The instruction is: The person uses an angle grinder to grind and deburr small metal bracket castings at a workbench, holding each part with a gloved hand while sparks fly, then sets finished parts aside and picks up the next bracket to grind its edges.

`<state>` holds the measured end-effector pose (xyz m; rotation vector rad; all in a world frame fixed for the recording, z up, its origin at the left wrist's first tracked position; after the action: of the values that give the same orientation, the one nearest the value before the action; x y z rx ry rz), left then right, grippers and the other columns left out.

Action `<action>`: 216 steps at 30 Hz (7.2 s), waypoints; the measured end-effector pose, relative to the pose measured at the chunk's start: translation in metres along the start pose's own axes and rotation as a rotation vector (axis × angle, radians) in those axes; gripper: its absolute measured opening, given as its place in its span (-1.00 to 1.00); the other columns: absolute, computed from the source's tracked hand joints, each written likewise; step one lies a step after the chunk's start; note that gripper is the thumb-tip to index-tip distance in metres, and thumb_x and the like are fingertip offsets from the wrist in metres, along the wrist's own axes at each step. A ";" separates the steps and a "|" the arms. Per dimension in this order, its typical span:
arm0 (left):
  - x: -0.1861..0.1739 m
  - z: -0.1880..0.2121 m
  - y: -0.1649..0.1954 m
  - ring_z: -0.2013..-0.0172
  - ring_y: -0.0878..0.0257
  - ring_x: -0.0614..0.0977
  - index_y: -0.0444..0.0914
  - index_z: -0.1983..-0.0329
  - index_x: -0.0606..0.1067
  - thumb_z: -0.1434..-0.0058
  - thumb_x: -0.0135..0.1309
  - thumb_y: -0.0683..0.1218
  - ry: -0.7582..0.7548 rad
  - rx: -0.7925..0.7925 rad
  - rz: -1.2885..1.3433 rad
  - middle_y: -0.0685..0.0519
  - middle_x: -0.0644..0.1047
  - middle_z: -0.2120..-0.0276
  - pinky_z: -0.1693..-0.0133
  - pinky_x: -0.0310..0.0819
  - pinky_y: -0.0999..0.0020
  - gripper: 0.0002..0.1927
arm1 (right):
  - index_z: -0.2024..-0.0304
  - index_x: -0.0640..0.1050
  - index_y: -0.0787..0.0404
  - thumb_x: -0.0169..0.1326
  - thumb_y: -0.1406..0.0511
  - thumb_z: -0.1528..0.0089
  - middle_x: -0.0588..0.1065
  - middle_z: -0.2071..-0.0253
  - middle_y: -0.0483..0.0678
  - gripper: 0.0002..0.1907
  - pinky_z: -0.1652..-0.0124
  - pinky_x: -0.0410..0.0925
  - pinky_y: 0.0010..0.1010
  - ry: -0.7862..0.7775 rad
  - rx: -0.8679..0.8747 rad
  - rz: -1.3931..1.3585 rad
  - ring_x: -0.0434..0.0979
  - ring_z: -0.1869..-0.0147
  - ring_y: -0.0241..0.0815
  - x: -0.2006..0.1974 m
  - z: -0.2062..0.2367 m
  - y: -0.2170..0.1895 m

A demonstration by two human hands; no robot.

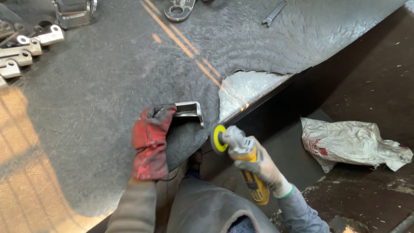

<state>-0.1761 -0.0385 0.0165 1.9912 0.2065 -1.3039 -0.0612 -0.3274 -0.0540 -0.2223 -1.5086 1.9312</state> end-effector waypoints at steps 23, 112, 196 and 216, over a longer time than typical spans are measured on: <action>0.019 -0.038 -0.033 0.45 0.11 0.66 -0.18 0.15 0.56 -0.24 0.18 0.10 -0.215 -0.147 0.413 0.00 0.65 0.35 0.44 0.47 0.30 -0.71 | -0.06 0.45 0.23 0.37 0.31 -0.01 0.58 0.20 -0.06 -0.41 0.15 0.49 -0.30 -0.102 -0.053 0.040 0.59 0.18 -0.19 0.004 -0.041 -0.027; 0.038 -0.089 -0.025 0.29 -0.02 0.65 -0.20 0.10 0.60 -0.20 0.23 0.07 -0.010 -0.208 0.191 -0.08 0.65 0.27 0.27 0.50 0.20 -0.69 | -0.04 0.50 0.16 0.45 0.19 0.01 0.67 0.20 0.00 -0.38 0.13 0.52 -0.33 0.128 -0.291 0.708 0.73 0.10 -0.20 0.027 -0.037 -0.019; 0.044 -0.023 0.077 0.10 0.06 0.67 -0.14 -0.01 0.58 -0.16 0.18 -0.04 -0.489 0.732 0.421 0.06 0.68 0.17 -0.32 0.24 -0.10 -0.67 | -0.04 0.47 0.17 0.30 0.44 -0.03 0.49 0.11 -0.17 -0.48 0.04 0.41 -0.44 0.052 0.066 -0.125 0.50 0.05 -0.37 -0.043 0.010 0.044; 0.046 -0.008 0.106 0.22 0.00 0.66 -0.10 0.12 0.61 -0.16 0.14 -0.07 -0.375 0.638 0.223 0.04 0.65 0.35 -0.27 0.36 -0.04 -0.78 | -0.14 0.43 0.21 0.27 0.26 -0.06 0.52 0.29 -0.04 -0.40 0.27 0.50 -0.34 0.046 0.140 -0.175 0.57 0.30 -0.22 -0.061 -0.013 0.042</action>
<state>-0.0954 -0.1207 0.0307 2.1268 -0.6686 -1.6970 -0.0248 -0.3578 -0.1122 -0.0697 -1.3121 1.8694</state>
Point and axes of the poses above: each hand's wrist, its own z-axis away from the middle knuckle, its own x-axis out of the palm, y = z × x, the point moved 4 cm from there along -z, towards the middle knuckle
